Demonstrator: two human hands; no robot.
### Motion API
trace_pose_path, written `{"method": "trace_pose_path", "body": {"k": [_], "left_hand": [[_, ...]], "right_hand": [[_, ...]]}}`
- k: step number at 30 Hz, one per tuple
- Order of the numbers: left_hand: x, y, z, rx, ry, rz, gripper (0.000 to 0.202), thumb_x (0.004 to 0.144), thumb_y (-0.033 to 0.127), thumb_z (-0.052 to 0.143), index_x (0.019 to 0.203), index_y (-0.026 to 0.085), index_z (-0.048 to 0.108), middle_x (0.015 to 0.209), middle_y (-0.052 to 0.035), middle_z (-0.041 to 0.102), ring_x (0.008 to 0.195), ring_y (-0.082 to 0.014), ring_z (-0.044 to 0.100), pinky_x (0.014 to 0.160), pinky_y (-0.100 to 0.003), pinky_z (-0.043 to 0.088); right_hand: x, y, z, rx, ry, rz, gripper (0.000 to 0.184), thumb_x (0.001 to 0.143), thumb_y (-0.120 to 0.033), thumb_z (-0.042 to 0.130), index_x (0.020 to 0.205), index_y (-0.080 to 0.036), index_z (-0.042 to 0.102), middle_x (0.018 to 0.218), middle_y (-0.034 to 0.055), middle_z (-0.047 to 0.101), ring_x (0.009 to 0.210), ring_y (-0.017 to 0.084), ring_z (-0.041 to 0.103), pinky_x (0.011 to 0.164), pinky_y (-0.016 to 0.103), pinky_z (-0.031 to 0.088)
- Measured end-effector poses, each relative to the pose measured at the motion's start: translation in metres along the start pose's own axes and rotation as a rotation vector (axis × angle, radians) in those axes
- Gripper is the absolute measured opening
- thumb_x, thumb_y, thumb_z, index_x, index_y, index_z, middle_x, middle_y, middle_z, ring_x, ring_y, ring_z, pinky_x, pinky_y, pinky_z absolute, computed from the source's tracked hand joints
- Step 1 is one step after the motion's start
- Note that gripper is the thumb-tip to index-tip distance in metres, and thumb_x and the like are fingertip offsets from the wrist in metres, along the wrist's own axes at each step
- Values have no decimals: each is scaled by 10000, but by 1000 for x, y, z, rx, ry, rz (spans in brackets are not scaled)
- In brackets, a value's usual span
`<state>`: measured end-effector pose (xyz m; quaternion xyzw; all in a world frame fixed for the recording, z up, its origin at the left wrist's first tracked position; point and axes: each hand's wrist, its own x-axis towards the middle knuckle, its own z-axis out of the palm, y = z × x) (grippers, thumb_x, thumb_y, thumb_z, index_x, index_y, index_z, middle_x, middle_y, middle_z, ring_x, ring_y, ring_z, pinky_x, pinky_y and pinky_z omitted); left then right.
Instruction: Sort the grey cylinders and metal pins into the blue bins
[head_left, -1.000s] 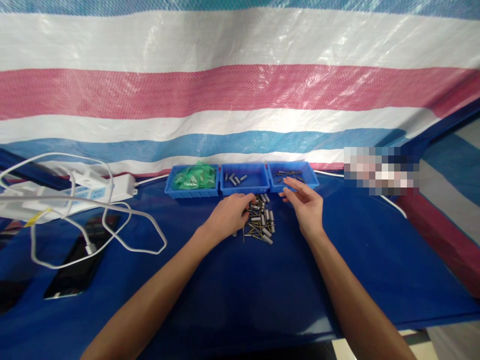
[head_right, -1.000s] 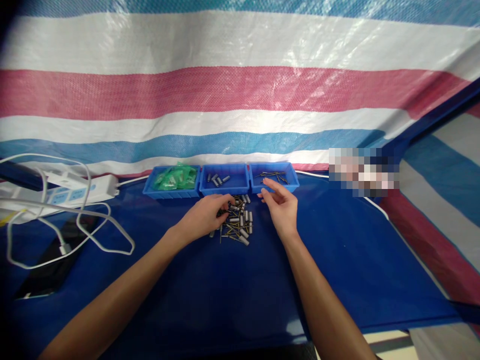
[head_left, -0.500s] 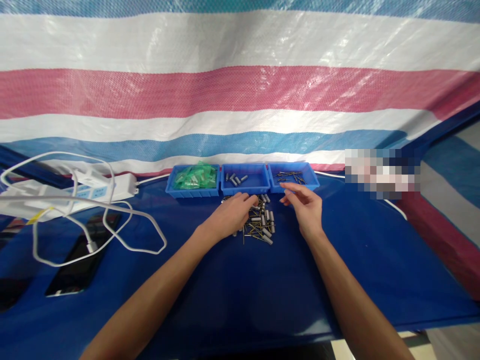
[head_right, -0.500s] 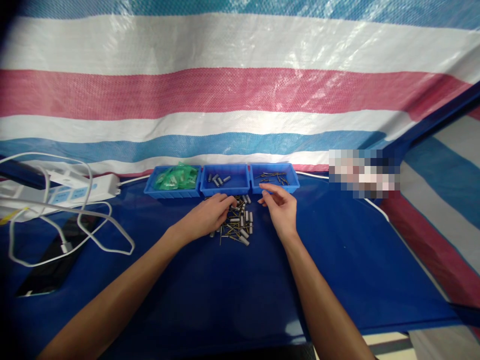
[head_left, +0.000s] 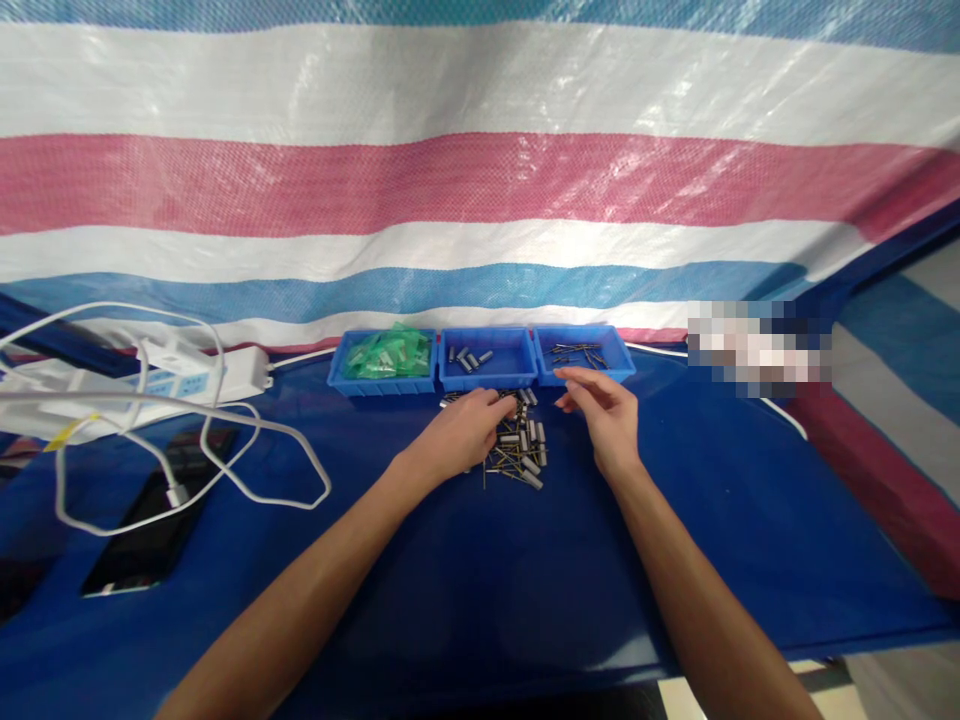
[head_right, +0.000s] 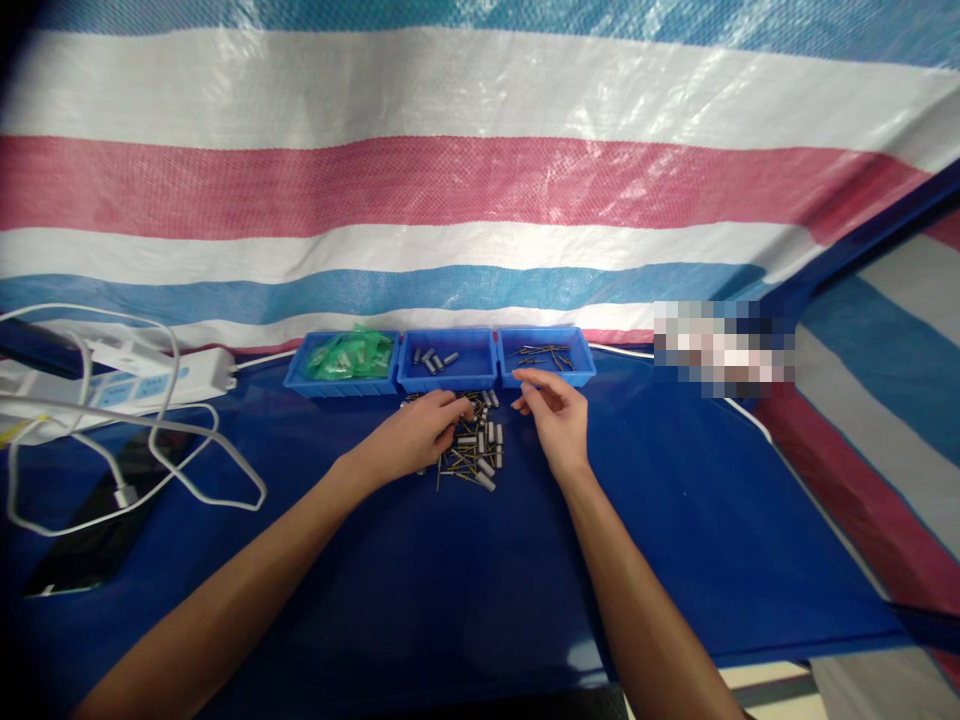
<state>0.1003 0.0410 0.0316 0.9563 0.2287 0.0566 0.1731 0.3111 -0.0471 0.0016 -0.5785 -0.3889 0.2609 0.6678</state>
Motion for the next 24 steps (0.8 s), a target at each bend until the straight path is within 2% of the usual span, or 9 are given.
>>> {"method": "trace_pose_path", "body": {"k": [8,12,15,19,24], "left_hand": [[0,-6,-4,-88,57,13,331,956,92,483,1211,201,665,1106,-91,662,1007,-225,659,886,-322,541],[0,-9,-11,-184,116,48,237,904,68,535,1012,161,724,990,-81,669,871,-197,658,804,-306,530],[1,-7,-18,-306,210,37,198,859,58,588,945,157,736,895,-51,685,788,-166,649,759,-284,519],[2,-1,-24,-511,344,-53,162,845,102,640,930,162,764,853,-32,738,724,-142,656,719,-264,524],[4,3,-22,-848,351,-151,109,830,178,677,899,143,755,832,-42,754,756,-156,690,740,-273,552]], "right_hand": [[0,0,-1,16,-1,6,148,873,-287,744,995,-236,812,1046,51,803,640,147,688,616,307,544],[0,0,0,39,-8,7,154,875,-293,748,1004,-239,812,1016,44,806,636,146,686,620,306,544],[-1,0,0,39,-15,19,168,868,-310,760,1012,-238,809,979,41,808,631,150,684,616,308,543],[-2,-1,2,41,-67,30,187,865,-340,772,1014,-232,804,903,40,808,628,161,680,616,317,547],[-7,-4,6,54,-190,47,191,882,-362,774,1027,-241,801,872,30,804,646,155,687,641,306,559]]}}
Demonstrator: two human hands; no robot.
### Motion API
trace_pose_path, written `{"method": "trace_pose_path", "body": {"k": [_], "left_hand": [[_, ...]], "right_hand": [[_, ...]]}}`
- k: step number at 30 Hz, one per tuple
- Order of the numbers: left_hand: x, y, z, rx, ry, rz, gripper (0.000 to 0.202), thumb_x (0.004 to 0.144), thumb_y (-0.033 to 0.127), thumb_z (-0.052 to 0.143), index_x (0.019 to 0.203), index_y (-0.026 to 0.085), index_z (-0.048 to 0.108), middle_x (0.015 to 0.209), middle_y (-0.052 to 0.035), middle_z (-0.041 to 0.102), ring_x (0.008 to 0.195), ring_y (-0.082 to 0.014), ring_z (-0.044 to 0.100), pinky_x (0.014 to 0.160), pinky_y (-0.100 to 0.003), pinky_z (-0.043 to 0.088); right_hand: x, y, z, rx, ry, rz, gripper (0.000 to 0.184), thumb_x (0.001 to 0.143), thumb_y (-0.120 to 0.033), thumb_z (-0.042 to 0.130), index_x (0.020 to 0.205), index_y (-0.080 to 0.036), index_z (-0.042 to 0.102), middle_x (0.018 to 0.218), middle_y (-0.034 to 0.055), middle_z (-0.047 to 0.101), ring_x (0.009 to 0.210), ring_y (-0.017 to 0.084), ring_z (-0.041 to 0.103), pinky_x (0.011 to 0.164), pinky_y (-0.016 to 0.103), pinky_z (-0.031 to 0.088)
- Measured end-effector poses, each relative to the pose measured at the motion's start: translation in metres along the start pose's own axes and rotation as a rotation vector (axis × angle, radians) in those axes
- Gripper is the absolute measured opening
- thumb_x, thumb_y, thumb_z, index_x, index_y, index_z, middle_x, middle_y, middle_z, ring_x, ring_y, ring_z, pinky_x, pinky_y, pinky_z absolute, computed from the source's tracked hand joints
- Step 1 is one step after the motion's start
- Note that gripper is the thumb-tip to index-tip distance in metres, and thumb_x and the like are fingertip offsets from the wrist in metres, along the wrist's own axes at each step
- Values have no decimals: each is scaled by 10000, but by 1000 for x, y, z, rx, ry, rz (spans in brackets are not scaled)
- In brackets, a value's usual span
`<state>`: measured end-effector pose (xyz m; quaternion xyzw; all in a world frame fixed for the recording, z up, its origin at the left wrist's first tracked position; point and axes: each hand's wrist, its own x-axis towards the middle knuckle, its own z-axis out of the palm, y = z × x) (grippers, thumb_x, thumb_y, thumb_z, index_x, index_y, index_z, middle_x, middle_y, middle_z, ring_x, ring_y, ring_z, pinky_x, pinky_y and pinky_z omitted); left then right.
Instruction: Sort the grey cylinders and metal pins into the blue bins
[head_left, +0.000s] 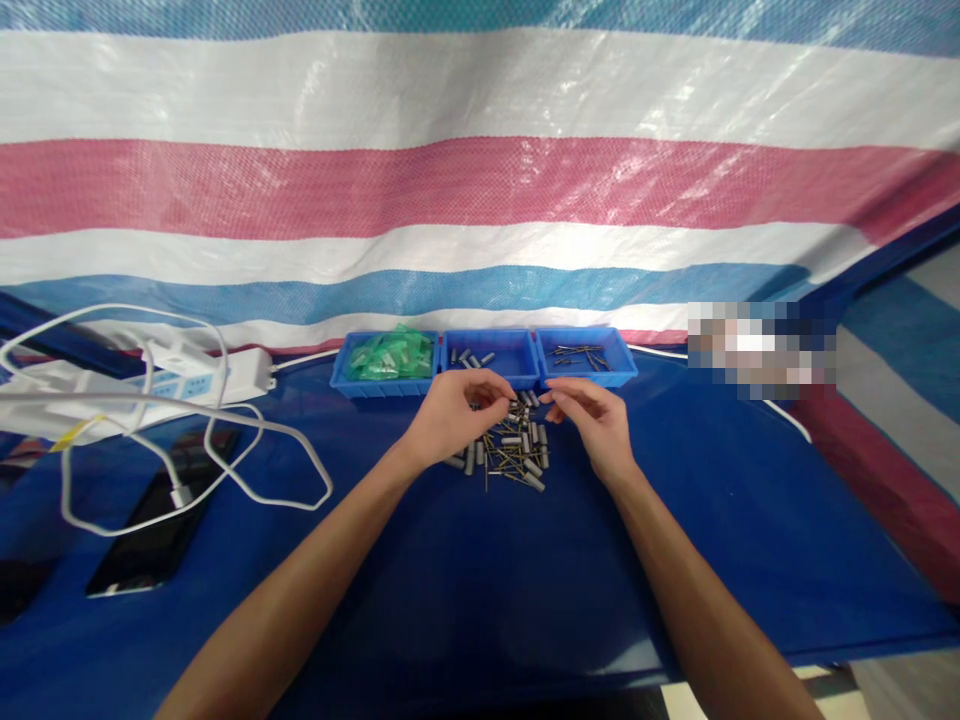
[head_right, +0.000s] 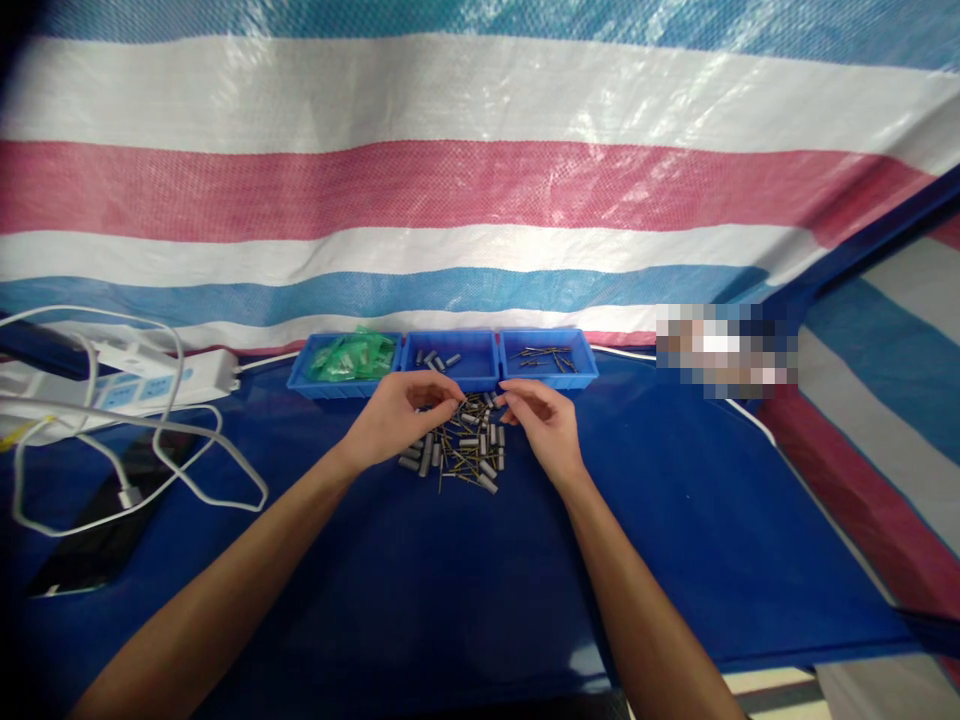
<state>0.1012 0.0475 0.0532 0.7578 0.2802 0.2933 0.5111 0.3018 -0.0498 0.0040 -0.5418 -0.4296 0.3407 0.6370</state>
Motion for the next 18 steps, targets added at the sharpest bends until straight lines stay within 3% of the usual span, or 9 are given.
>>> {"method": "trace_pose_path", "body": {"k": [8,18], "left_hand": [[1,-2,8,-303,3,-86,90,793,196,730,865,146,713,822,-19,714,776,-147,706,806,-296,584],[-1,-2,10,-276,-35,-82,132,855,248,729,935,142,724,894,-53,751,838,-170,731,855,-324,601]], "right_hand": [[-9,-8,10,43,-251,66,279,892,-398,785,1133,-259,769,911,29,805,712,169,739,693,307,602],[-8,-6,10,109,-219,131,300,798,-437,872,1025,-256,797,942,43,827,702,194,764,698,345,638]]}}
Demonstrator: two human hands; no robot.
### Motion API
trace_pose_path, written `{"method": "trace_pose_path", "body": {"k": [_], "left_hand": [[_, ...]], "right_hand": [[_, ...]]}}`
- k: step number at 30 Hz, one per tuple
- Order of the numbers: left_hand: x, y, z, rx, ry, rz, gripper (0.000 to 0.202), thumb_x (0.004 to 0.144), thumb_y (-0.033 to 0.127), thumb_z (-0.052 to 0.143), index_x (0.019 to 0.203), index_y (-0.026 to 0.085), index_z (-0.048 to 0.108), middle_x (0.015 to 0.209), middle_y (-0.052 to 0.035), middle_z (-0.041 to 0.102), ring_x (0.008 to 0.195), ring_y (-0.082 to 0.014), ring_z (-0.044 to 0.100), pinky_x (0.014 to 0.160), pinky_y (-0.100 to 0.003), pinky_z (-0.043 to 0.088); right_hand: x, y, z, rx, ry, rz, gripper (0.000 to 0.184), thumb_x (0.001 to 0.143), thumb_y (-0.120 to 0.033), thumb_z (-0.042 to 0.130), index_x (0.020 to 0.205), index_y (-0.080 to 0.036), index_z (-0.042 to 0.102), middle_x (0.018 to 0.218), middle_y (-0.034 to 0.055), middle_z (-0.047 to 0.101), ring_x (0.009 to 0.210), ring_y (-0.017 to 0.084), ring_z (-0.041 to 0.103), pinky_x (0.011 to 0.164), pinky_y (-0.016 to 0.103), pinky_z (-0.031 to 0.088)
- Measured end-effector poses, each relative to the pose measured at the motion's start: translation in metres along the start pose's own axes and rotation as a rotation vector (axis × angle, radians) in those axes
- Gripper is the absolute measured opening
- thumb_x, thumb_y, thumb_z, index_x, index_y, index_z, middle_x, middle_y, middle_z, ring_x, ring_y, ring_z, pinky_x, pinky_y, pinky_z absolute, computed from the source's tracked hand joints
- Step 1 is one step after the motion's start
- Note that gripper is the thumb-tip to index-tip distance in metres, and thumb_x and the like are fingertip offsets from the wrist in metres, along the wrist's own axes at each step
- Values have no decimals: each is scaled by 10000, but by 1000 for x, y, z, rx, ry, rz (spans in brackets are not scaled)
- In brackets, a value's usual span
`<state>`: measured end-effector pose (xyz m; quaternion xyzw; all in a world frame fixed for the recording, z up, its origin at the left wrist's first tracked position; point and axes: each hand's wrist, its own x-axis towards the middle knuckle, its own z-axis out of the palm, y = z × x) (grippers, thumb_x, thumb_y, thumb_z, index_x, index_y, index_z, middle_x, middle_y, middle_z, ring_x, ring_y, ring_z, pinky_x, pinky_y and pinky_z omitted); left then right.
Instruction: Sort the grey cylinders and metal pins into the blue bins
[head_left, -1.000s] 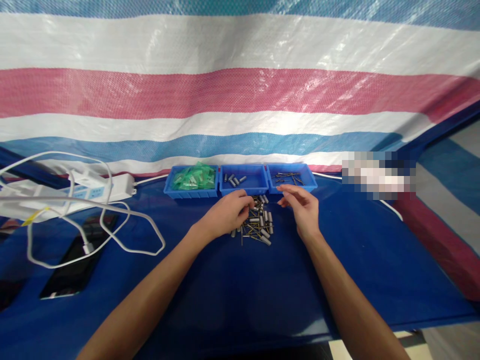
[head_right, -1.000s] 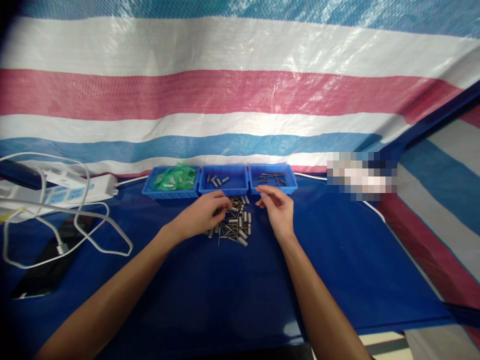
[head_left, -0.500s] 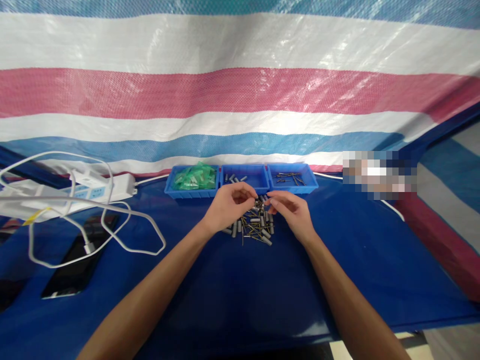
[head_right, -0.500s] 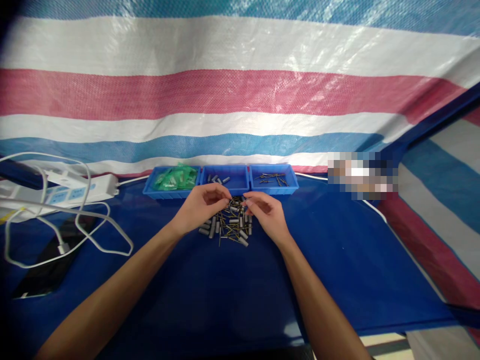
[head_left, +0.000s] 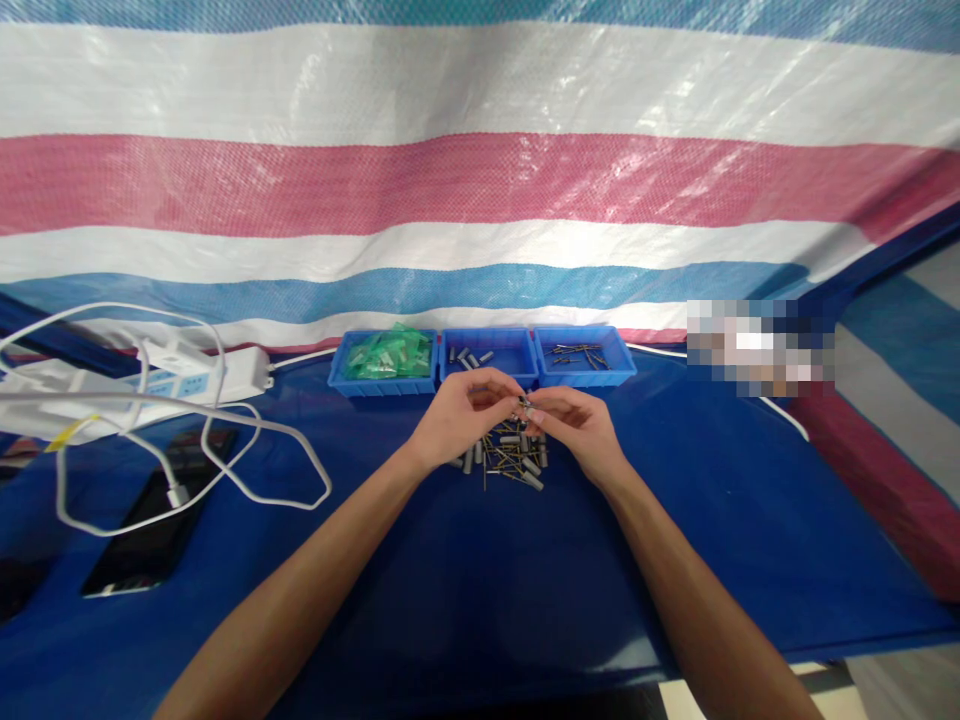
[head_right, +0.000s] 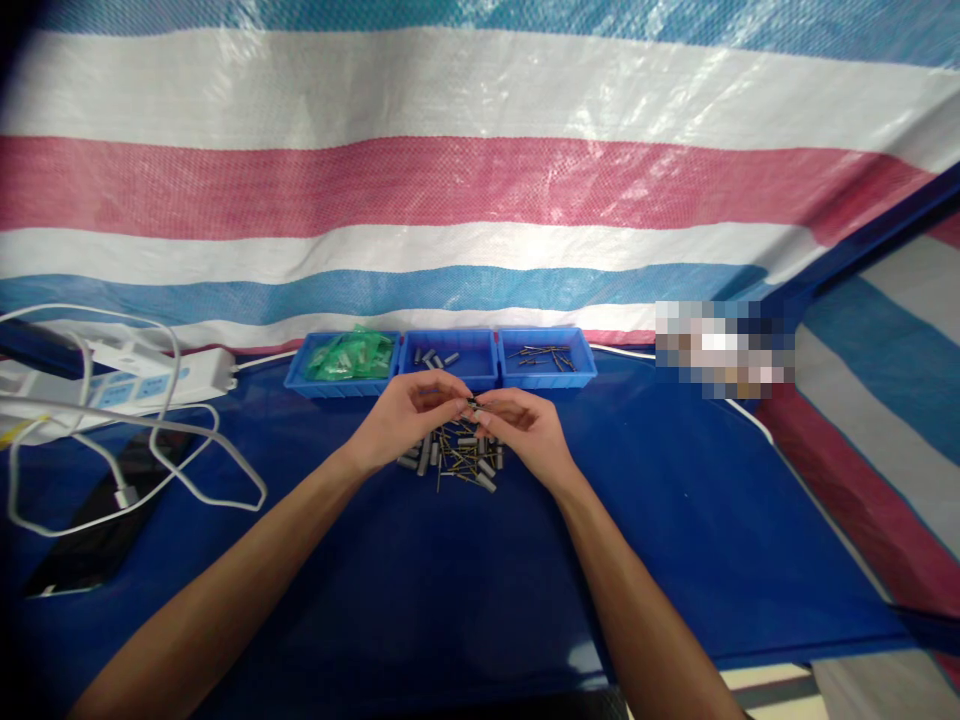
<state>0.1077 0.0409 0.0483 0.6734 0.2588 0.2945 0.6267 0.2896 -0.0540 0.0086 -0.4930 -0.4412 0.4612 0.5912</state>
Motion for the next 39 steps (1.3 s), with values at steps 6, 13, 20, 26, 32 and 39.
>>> {"method": "trace_pose_path", "body": {"k": [6,13,20,26,32,39], "left_hand": [[-1,0,2,125,-3,27,120,904,204,631,974,149,710,830,-41,732,760,-150,703,739,-264,571],[-2,2,1,214,-8,22,166,937,216,586,1047,158,696,689,9,655,637,-131,664,634,-234,523],[-2,2,0,169,-30,49,223,883,254,714,1081,156,683,817,-29,725,737,-146,700,722,-261,570],[-1,-2,-7,339,-10,88,225,875,236,715,1086,166,682,818,-21,731,735,-150,696,721,-265,569],[-1,-11,-21,787,-33,127,87,839,179,707,925,188,718,839,-24,727,734,-164,654,683,-267,506],[-4,-12,-19,1035,-93,52,163,808,149,709,959,209,699,913,-45,723,831,-219,672,726,-301,499]], "right_hand": [[1,2,-1,1,32,7,299,747,-447,904,937,-237,811,848,35,817,679,204,758,697,364,649],[1,2,-2,16,58,-2,237,769,-415,894,904,-234,821,811,29,810,663,191,751,687,349,645],[3,6,-5,22,85,6,233,768,-403,896,910,-231,831,814,30,814,650,189,744,673,343,637],[4,5,-6,24,116,11,232,747,-400,908,899,-239,836,815,28,818,649,190,742,668,337,628],[8,2,-10,-67,256,-59,241,730,-400,910,879,-229,828,737,22,786,596,174,694,569,308,566],[12,1,-22,-123,488,-195,370,785,-387,869,1114,-237,788,1141,97,805,689,194,735,497,289,508]]}}
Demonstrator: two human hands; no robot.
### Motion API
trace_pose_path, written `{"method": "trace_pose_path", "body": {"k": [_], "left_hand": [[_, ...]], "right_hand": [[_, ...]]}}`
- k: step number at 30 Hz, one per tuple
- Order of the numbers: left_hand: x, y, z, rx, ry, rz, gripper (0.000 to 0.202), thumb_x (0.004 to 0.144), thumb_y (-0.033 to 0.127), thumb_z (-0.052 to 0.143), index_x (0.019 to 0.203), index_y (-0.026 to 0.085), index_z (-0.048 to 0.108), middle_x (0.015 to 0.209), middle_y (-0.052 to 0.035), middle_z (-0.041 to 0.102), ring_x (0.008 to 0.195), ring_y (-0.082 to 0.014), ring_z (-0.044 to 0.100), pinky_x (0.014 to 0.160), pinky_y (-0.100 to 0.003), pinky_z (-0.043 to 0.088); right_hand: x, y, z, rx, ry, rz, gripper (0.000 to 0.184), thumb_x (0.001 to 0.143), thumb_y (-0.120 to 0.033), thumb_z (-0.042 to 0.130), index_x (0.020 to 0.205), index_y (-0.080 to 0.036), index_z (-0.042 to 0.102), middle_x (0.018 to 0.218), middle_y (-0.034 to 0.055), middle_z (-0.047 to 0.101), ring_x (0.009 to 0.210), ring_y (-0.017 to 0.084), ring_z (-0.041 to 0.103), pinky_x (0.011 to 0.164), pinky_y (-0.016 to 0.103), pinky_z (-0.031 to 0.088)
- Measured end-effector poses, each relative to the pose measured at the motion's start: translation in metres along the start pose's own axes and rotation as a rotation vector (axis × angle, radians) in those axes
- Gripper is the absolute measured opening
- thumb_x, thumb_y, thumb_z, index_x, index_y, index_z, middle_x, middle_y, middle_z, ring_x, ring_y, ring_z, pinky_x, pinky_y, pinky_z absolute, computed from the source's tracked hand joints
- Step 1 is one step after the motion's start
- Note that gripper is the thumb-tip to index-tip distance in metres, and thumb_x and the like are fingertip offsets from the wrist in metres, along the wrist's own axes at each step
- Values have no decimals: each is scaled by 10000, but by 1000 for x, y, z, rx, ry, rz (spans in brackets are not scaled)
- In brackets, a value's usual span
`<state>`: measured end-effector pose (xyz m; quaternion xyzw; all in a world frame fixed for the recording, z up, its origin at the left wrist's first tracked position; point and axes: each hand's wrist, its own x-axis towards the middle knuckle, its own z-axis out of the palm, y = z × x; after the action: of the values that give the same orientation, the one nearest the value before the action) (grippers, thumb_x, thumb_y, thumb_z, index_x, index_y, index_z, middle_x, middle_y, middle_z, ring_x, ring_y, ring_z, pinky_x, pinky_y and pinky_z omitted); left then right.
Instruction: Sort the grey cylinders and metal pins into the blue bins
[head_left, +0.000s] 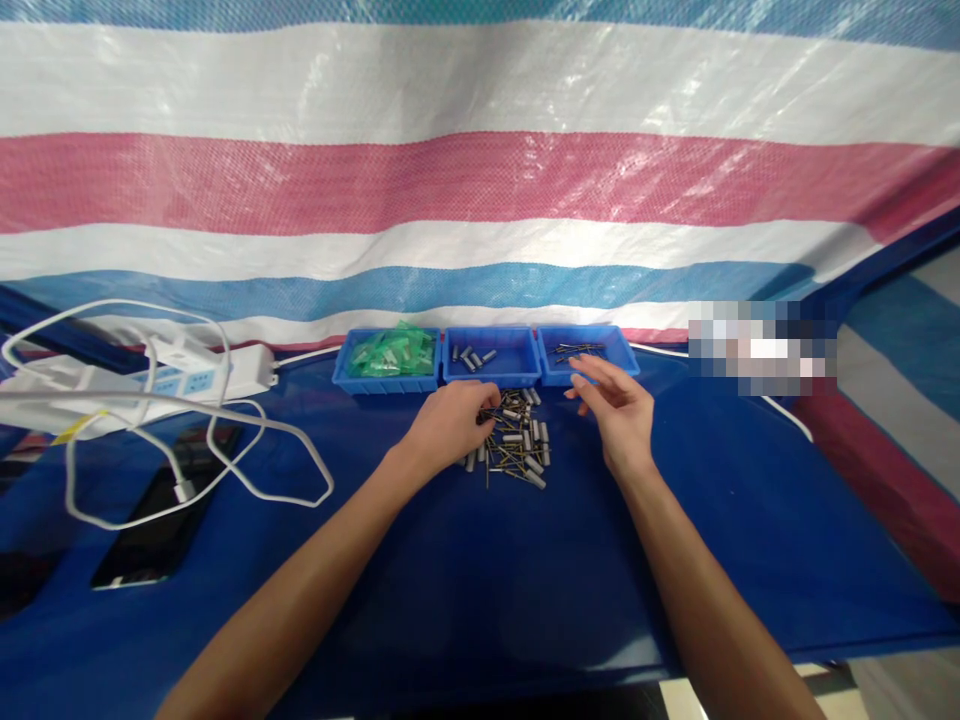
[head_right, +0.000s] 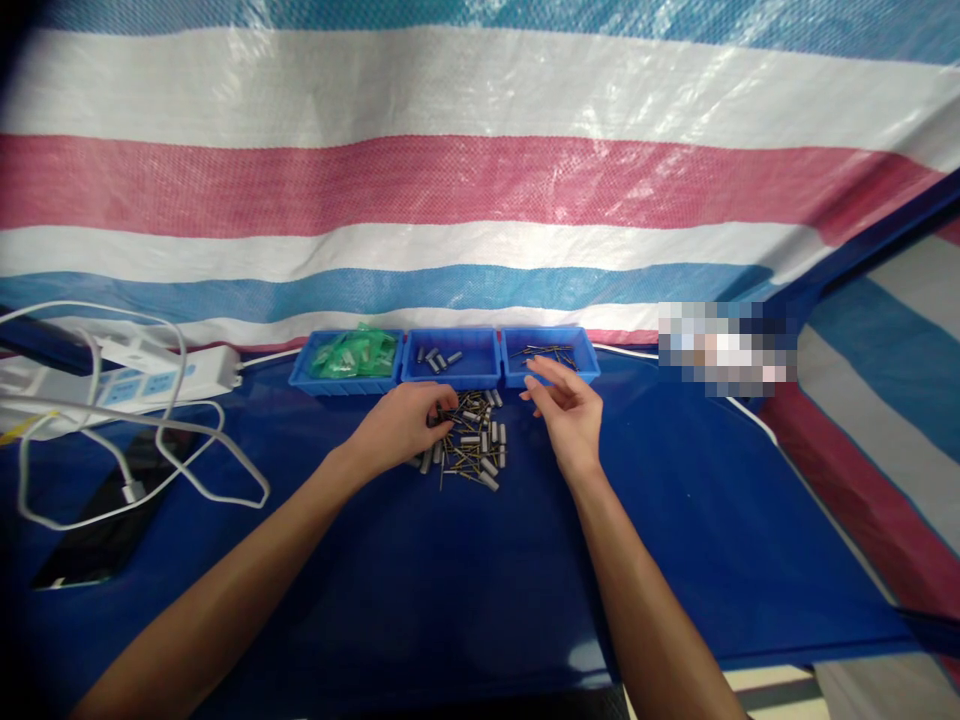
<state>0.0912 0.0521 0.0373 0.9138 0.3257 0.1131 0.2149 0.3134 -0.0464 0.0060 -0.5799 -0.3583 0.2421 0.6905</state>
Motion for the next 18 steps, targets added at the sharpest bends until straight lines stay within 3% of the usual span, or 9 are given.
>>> {"method": "trace_pose_path", "body": {"k": [3,12,18], "left_hand": [[0,1,2,41,-2,9,178,814,150,701,980,212,691,943,-57,721,847,-229,673,729,-303,502],[1,6,12,32,-37,-14,190,845,108,611,995,211,665,958,-62,696,824,-214,657,704,-290,494],[0,8,12,83,-63,74,231,869,84,553,1064,197,605,1019,-88,668,957,-253,633,801,-337,518]], "right_hand": [[2,1,-3,-17,-8,2,402,799,-407,853,1152,-234,769,1205,112,787,690,194,737,496,294,518],[-2,4,0,-22,-86,17,280,842,-416,806,1052,-233,776,1138,81,794,634,156,700,550,307,538],[-3,2,2,16,-80,50,247,833,-374,810,1032,-230,777,1088,69,800,618,146,688,564,305,531]]}}
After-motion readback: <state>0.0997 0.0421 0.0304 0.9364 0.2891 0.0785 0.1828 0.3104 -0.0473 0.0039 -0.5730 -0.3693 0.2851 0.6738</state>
